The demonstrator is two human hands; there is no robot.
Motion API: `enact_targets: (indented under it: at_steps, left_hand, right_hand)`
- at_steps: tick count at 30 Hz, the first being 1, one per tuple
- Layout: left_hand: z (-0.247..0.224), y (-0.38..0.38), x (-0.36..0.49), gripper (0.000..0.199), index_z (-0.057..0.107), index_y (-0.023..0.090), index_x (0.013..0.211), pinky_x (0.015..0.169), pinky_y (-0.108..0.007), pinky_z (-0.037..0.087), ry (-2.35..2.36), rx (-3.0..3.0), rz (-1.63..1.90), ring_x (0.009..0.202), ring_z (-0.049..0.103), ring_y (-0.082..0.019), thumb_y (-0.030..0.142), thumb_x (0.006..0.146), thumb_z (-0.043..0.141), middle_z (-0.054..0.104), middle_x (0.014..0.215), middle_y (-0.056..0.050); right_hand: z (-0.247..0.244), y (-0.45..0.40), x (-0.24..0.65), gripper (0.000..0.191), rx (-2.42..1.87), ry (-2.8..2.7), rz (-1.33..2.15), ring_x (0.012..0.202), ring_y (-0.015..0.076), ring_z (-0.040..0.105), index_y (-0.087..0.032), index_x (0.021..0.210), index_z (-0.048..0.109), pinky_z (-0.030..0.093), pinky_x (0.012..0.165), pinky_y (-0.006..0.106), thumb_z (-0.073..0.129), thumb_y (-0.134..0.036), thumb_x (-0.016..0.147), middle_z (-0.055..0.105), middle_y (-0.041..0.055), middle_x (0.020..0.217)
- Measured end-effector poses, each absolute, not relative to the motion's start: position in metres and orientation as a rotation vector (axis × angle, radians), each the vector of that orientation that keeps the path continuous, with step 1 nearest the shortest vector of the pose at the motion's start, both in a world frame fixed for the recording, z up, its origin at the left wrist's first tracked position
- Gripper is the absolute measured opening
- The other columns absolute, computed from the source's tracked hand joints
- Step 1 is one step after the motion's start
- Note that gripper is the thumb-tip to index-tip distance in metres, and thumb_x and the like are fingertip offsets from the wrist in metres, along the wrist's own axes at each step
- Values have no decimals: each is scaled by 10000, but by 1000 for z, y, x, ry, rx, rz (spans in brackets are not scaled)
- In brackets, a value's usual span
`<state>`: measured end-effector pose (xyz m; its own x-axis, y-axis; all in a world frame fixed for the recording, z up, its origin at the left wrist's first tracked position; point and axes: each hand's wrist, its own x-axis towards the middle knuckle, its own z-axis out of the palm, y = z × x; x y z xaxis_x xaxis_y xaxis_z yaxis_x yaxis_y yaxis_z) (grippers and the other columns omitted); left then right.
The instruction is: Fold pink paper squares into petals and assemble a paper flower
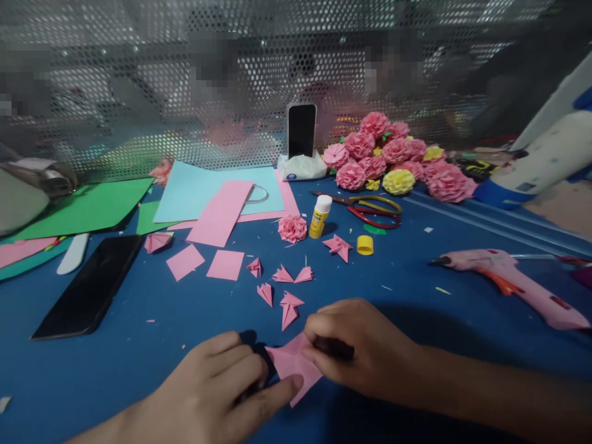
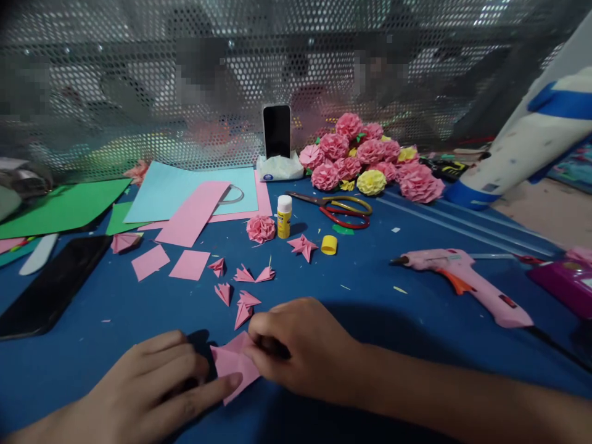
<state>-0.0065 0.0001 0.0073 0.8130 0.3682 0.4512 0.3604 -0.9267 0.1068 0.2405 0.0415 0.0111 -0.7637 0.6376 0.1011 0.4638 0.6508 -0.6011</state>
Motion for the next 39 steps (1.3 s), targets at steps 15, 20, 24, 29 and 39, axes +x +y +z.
enact_targets:
  at_steps: [15, 20, 24, 29, 39]
  left_hand:
    - [6, 4, -4, 289, 716, 160, 1026, 670, -274, 495, 736, 2946, 833, 718, 620, -137, 110, 1035, 431, 718, 917, -26]
    - [5, 1, -7, 351, 712, 197, 1035, 755, -288, 483, 758, 3022, 839, 752, 617, -141, 99, 1049, 375, 724, 969, 7]
    - [3, 2, -6, 350, 713, 206, 1004, 772, -275, 474, 753, 3054, 829, 752, 607, -125, 92, 1045, 384, 710, 951, 19]
    - [5, 3, -2, 410, 713, 225, 982, 766, -265, 454, 721, 3079, 795, 737, 588, -112, 82, 1059, 336, 712, 935, 60]
    - [-6, -3, -9, 411, 708, 248, 1106, 787, -261, 517, 505, 3213, 720, 751, 597, -110, 58, 1042, 349, 717, 1029, 60]
  right_hand:
    - [-1, 55, 250, 404, -570, -2510, 1051, 668, 109, 564, -184, 840, 612, 336, 602, 232, 528, -556, 975, 641, -37, 726]
    - [4, 54, 248, 306, -661, -2560, 1090, 749, 112, 623, -205, 1023, 607, 360, 636, 227, 654, -490, 923, 689, -37, 892]
    - [2, 51, 245, 396, -607, -2562, 865, 768, 124, 624, -203, 978, 611, 334, 631, 264, 481, -576, 991, 710, -18, 897]
    - [-3, 46, 239, 531, -573, -2615, 666, 703, 117, 568, -192, 877, 590, 322, 605, 289, 297, -607, 1030, 682, -19, 820]
    - [8, 42, 236, 351, -439, -2704, 287, 632, 131, 456, -201, 873, 597, 248, 577, 324, 366, -363, 1081, 626, -33, 794]
